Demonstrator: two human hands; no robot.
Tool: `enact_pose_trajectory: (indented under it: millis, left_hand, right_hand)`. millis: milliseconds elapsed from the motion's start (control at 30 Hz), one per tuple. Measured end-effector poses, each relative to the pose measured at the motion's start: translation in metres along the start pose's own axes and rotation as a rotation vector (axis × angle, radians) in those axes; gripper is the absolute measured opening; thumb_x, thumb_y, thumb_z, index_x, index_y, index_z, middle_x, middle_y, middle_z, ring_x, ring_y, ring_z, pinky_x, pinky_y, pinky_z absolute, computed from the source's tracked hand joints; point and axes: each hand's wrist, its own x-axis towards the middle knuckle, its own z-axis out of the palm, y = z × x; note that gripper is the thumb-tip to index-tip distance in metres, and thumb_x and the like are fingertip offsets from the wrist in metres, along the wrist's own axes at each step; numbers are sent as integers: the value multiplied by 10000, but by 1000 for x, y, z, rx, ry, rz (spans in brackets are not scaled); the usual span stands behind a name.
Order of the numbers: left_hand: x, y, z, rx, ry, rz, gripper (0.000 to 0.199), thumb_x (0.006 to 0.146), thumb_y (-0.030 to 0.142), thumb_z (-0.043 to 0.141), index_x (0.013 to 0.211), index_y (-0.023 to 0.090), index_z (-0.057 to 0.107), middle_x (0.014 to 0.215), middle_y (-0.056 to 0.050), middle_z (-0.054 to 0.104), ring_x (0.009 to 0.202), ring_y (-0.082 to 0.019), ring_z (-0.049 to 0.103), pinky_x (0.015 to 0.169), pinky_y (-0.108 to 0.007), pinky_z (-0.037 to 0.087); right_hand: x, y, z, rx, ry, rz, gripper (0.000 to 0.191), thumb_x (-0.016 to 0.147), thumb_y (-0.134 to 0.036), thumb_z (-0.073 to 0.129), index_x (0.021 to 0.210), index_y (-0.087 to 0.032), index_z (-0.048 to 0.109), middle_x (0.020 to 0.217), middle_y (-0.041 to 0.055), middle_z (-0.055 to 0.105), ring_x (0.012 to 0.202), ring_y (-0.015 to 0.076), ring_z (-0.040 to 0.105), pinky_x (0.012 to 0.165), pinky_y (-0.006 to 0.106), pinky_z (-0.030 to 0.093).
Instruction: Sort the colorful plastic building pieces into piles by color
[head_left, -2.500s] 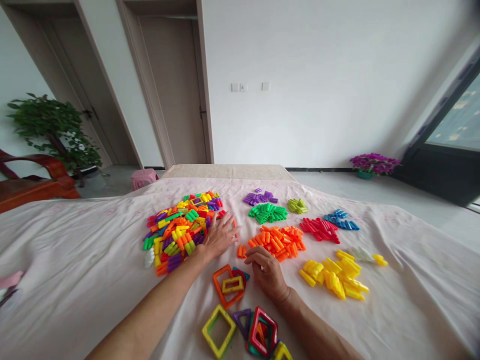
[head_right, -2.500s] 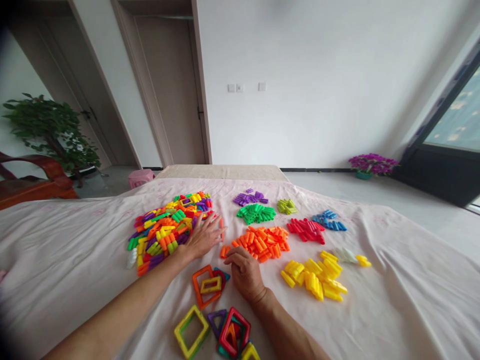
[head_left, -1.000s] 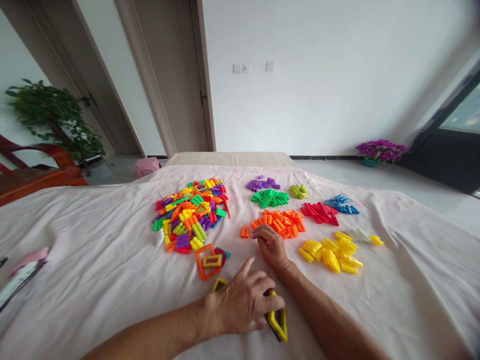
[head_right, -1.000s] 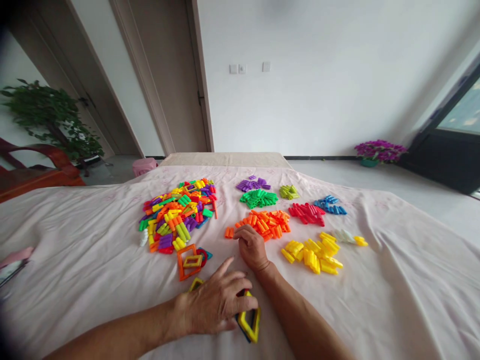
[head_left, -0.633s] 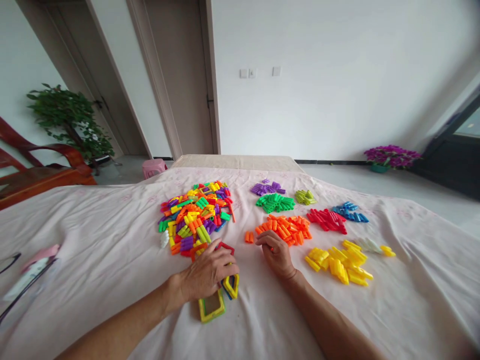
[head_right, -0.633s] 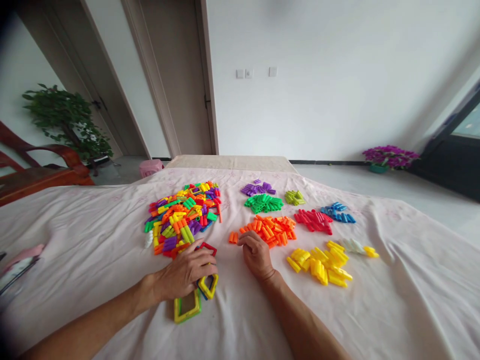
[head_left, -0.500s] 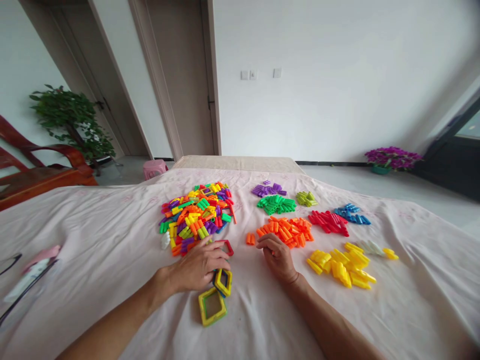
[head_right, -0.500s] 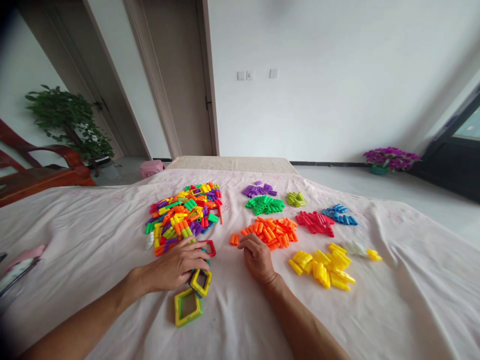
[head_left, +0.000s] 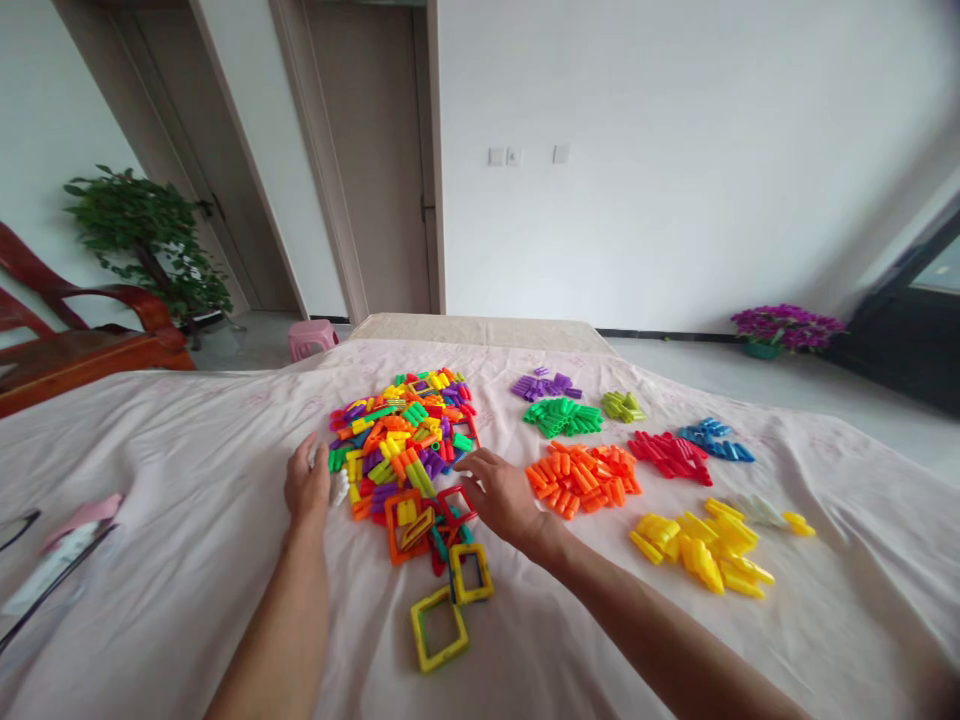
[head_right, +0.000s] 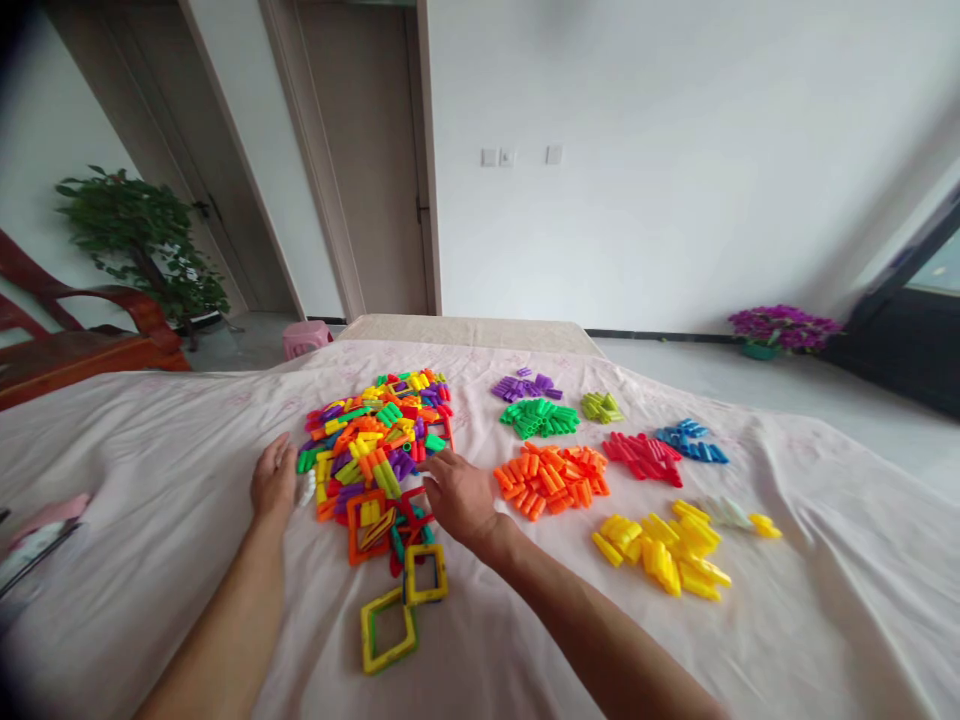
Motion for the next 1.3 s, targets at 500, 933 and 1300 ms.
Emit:
enact_pose_trajectory:
  millis: [500, 933, 1300]
  left_hand:
    - [6, 16, 18, -192, -33, 11, 484, 892, 481, 502, 1206, 144, 649, 1205, -136, 676, 1081, -256, 640, 1001, -389, 484]
    - [-32, 90, 43, -384, -879, 140, 376, 869, 458, 616, 1095, 177, 727, 1042, -77, 728, 1005, -248, 664, 910, -362, 516]
    - [-39, 86, 55, -380, -825, 49, 430, 845, 448, 635, 1157, 156, 683, 1136, -105, 705, 1000, -255, 666, 916, -374, 527]
  right_hand:
    - [70, -9, 54, 211, -83, 329, 229, 805, -403, 679, 878, -196, 615, 744, -20, 621, 652, 125, 535, 555, 236, 312]
    - [64, -7, 53, 1011, 109, 337, 297, 708, -376, 756, 895, -178, 639, 618, -34, 600, 514, 109, 532, 485, 225, 424]
    - [68, 21, 37, 994, 347, 443, 334, 759, -500, 656, 842, -181, 599, 659, -17, 585, 538, 106, 518, 463, 211, 396]
